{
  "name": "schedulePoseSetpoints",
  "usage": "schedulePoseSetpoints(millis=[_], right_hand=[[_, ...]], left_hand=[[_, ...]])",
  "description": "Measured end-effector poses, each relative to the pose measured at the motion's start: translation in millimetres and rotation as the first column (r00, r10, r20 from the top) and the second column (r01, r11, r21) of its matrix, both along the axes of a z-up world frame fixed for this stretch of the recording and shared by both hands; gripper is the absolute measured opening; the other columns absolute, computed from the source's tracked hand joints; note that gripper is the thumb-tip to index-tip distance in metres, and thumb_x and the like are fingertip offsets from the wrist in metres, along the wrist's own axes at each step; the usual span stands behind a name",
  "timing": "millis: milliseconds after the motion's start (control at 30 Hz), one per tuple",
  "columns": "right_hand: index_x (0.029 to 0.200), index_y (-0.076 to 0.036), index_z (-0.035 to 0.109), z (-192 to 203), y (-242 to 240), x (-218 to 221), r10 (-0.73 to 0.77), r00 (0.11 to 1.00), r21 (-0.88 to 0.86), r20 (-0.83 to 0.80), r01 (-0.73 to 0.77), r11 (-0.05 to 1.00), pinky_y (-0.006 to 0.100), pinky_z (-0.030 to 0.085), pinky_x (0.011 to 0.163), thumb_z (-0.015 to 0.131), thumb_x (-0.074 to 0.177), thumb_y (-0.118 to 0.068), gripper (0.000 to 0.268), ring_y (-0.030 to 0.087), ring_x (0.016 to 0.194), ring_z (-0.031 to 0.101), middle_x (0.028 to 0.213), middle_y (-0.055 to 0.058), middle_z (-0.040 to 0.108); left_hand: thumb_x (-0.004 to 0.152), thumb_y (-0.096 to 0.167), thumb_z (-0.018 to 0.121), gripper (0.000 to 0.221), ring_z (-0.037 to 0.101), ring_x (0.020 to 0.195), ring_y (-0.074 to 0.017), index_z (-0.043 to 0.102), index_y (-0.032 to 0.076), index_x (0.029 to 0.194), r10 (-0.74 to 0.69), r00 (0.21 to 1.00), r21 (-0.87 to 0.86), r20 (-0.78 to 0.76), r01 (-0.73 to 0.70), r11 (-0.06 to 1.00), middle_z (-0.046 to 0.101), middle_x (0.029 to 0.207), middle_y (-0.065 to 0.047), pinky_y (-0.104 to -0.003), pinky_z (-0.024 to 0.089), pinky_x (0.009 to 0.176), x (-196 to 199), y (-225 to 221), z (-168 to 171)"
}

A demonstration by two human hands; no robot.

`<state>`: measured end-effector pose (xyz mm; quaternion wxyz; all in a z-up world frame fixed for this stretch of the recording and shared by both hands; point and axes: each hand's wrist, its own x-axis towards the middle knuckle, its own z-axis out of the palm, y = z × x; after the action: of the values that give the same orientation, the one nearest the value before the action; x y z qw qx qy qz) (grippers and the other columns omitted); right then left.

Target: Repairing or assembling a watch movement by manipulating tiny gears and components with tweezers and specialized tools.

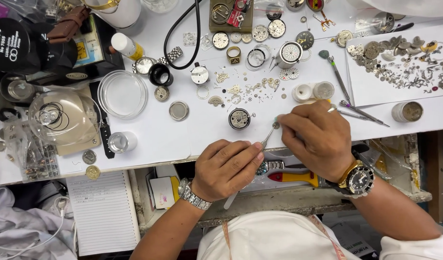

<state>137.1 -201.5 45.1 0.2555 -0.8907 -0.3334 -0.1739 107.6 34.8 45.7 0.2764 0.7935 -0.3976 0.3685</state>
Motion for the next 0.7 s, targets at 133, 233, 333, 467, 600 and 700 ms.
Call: schedulePoseSetpoints(millis=[133, 233, 333, 467, 600, 700], right_hand=[[0.103, -0.008, 0.076, -0.3, -0.5, 0.2, -0.035, 0.998, 0.056, 0.059, 0.032, 0.998, 0.04, 0.047, 0.066, 0.077, 0.094, 0.0, 0.012, 0.028, 0.077, 0.059, 0.094, 0.008, 0.068], [0.102, -0.006, 0.076, -0.4, -0.2, 0.5, -0.059, 0.996, 0.074, 0.067, 0.054, 0.996, 0.04, 0.047, 0.064, 0.078, 0.095, -0.001, 0.009, 0.029, 0.076, 0.06, 0.094, 0.01, 0.069], [0.103, -0.007, 0.075, 0.9, 0.7, 1.4, -0.049, 0.996, 0.077, 0.081, 0.043, 0.996, 0.039, 0.046, 0.063, 0.078, 0.095, -0.002, 0.01, 0.027, 0.074, 0.06, 0.094, 0.009, 0.069], [0.1, -0.004, 0.075, 0.7, 1.3, 3.9, -0.073, 0.992, 0.108, 0.103, 0.061, 0.992, 0.038, 0.049, 0.064, 0.079, 0.093, 0.002, 0.009, 0.028, 0.075, 0.06, 0.094, 0.012, 0.068], [0.098, -0.007, 0.075, 4.2, 0.1, 1.7, -0.004, 0.996, 0.091, 0.087, -0.004, 0.996, 0.04, 0.048, 0.067, 0.076, 0.091, 0.0, 0.01, 0.027, 0.073, 0.062, 0.091, 0.009, 0.068], [0.099, -0.006, 0.075, 4.6, 0.5, 1.7, -0.092, 0.987, 0.069, 0.135, 0.083, 0.994, 0.038, 0.049, 0.065, 0.08, 0.092, 0.0, 0.011, 0.028, 0.079, 0.062, 0.093, 0.009, 0.07]], left_hand=[[0.097, 0.003, 0.074, 0.005, 0.075, 0.085, -0.0195, 0.07, 0.007, 0.098, 0.008, 1.0, -0.004, 0.005, -0.008, 1.0, 0.076, 0.107, -0.009, -0.03, 0.058, 0.069, 0.1, -1.0, 1.6], [0.098, 0.002, 0.072, 0.005, 0.074, 0.084, -0.0206, 0.069, 0.006, 0.098, -0.001, 1.0, -0.008, 0.0, 0.001, 1.0, 0.076, 0.106, -0.009, -0.031, 0.058, 0.068, 0.4, -2.3, 5.0], [0.098, 0.002, 0.071, 0.005, 0.074, 0.084, -0.0219, 0.069, 0.006, 0.098, -0.008, 1.0, -0.008, -0.005, 0.008, 1.0, 0.076, 0.106, -0.01, -0.032, 0.057, 0.067, 0.3, -3.1, 3.7], [0.097, 0.0, 0.073, 0.006, 0.075, 0.085, -0.0222, 0.07, 0.006, 0.098, -0.009, 1.0, -0.004, -0.003, 0.009, 1.0, 0.076, 0.106, -0.01, -0.031, 0.057, 0.067, 0.5, -4.3, 5.0], [0.097, -0.001, 0.073, 0.007, 0.075, 0.086, -0.0229, 0.069, 0.005, 0.1, -0.015, 1.0, 0.003, -0.009, 0.015, 1.0, 0.076, 0.108, -0.011, -0.032, 0.057, 0.068, -0.8, -3.4, 4.9], [0.097, 0.0, 0.074, 0.006, 0.076, 0.087, -0.0228, 0.071, 0.005, 0.1, -0.019, 1.0, -0.001, -0.01, 0.019, 1.0, 0.076, 0.108, -0.01, -0.032, 0.059, 0.069, -0.8, -3.7, 5.0]])
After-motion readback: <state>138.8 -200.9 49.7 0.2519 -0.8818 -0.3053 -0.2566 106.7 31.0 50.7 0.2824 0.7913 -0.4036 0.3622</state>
